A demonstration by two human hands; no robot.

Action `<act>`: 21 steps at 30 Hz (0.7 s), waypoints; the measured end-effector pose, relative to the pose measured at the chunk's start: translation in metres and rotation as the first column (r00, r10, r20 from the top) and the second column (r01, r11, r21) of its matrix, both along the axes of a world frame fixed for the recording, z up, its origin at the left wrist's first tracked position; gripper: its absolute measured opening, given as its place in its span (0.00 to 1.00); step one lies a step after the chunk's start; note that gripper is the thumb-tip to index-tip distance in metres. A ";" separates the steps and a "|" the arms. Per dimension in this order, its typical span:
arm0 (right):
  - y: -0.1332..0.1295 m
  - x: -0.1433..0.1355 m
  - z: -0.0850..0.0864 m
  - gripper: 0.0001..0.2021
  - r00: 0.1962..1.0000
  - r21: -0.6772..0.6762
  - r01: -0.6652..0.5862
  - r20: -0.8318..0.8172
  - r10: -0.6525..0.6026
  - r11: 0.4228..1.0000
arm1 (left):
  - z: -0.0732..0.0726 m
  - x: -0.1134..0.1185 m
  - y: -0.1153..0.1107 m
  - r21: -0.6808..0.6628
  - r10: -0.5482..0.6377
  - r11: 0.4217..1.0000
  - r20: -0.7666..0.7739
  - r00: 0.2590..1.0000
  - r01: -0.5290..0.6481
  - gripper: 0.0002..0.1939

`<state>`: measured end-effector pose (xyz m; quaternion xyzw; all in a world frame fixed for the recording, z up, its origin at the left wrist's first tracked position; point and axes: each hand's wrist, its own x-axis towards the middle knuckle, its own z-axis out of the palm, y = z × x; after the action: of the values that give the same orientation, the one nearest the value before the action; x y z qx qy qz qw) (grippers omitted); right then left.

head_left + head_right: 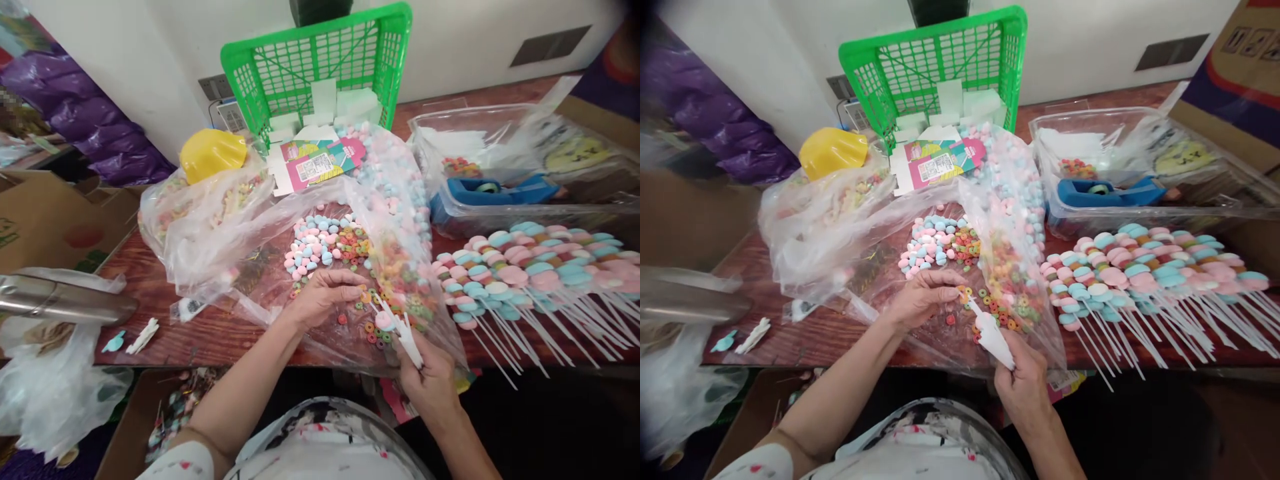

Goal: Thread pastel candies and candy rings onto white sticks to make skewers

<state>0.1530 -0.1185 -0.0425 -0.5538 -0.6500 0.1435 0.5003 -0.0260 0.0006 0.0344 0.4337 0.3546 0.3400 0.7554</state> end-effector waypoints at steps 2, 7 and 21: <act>0.000 0.002 0.001 0.11 0.999 -0.002 0.014 0.031 -0.014 1.000 | -0.004 0.004 -0.007 -0.036 0.020 0.999 0.048 0.999 -0.018 0.14; 0.001 0.003 0.005 0.09 0.990 0.008 0.063 0.125 -0.064 0.998 | -0.013 0.004 -0.016 -0.087 0.106 0.991 0.092 0.990 -0.098 0.14; -0.002 0.012 -0.008 0.10 0.968 0.064 -0.039 0.249 0.022 0.997 | -0.027 0.011 -0.041 0.084 0.142 0.986 0.007 0.990 -0.142 0.17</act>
<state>0.1653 -0.1208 -0.0500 -0.5398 -0.7204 0.0586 0.4314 -0.0151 -0.0403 0.0079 0.4387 0.3696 0.4080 0.7103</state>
